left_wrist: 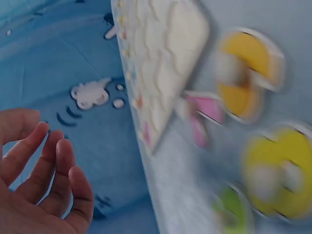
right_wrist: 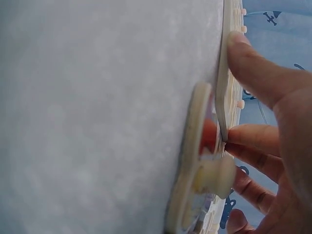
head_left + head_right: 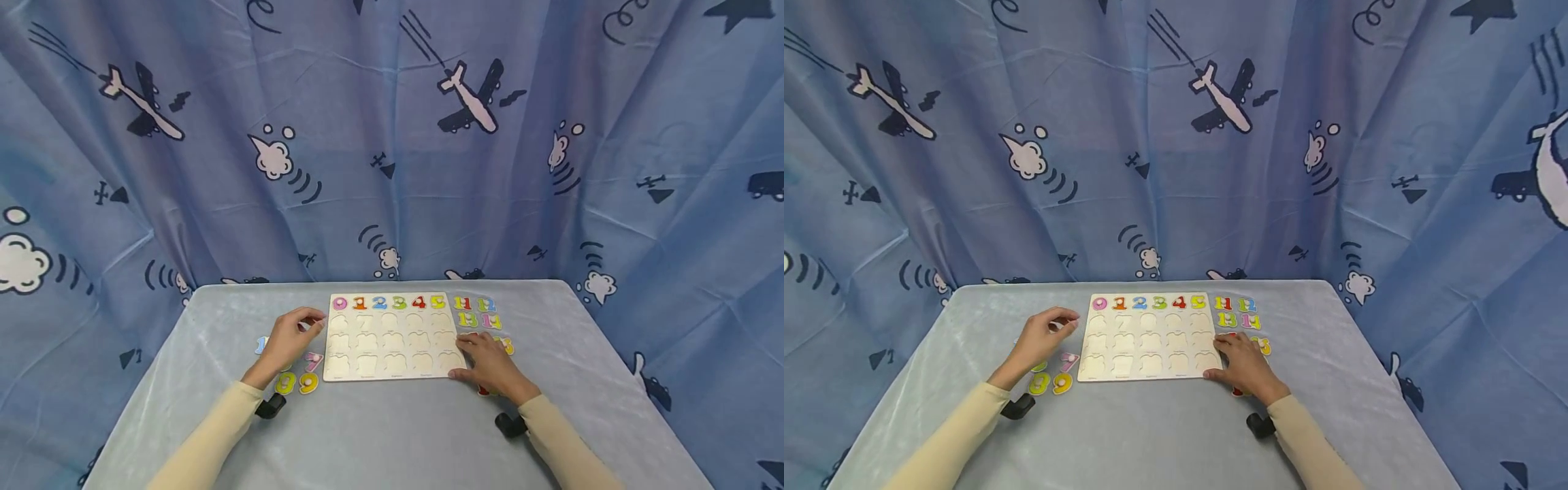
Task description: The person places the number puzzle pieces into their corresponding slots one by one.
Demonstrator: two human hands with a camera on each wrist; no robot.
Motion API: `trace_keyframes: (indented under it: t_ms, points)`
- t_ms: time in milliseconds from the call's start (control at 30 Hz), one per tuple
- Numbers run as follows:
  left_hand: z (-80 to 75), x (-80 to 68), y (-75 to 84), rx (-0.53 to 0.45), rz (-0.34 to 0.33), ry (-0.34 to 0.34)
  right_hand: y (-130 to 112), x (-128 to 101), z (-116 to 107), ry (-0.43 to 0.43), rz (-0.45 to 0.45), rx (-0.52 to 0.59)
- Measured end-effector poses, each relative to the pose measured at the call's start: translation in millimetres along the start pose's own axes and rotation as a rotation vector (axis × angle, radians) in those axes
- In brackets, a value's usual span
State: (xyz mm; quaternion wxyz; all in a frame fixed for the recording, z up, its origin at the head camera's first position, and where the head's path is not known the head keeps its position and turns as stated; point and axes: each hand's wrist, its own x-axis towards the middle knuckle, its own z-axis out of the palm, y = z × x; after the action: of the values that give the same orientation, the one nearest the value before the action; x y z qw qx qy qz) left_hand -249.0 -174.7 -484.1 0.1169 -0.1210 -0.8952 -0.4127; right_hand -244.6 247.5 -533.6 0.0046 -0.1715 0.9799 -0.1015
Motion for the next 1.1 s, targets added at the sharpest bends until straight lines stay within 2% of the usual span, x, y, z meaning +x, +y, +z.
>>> trace_keyframes:
  t_ms: [200, 400, 700, 833, 1100]
  points:
    - [-13.8, -19.1, -25.1, 0.018, -0.064, 0.028, 1.3, 0.7, -2.0, 0.0, -0.002, 0.0]
    - [-23.3, -32.9, -43.0, 0.049, -0.114, 0.031, 1.7, 0.4, -4.8, -0.003, 0.01, 0.0]
    - [-28.5, -50.8, -59.4, 0.121, -0.187, -0.015, 1.0, 1.7, -4.9, -0.007, 0.017, -0.002]
    - [-29.1, -57.3, -65.3, 0.127, -0.21, -0.067, -1.6, 2.0, -4.7, -0.009, 0.01, 0.001]
    - [-25.9, -56.3, -71.7, 0.134, -0.214, -0.099, -1.9, 1.2, -3.0, -0.002, -0.001, 0.006]
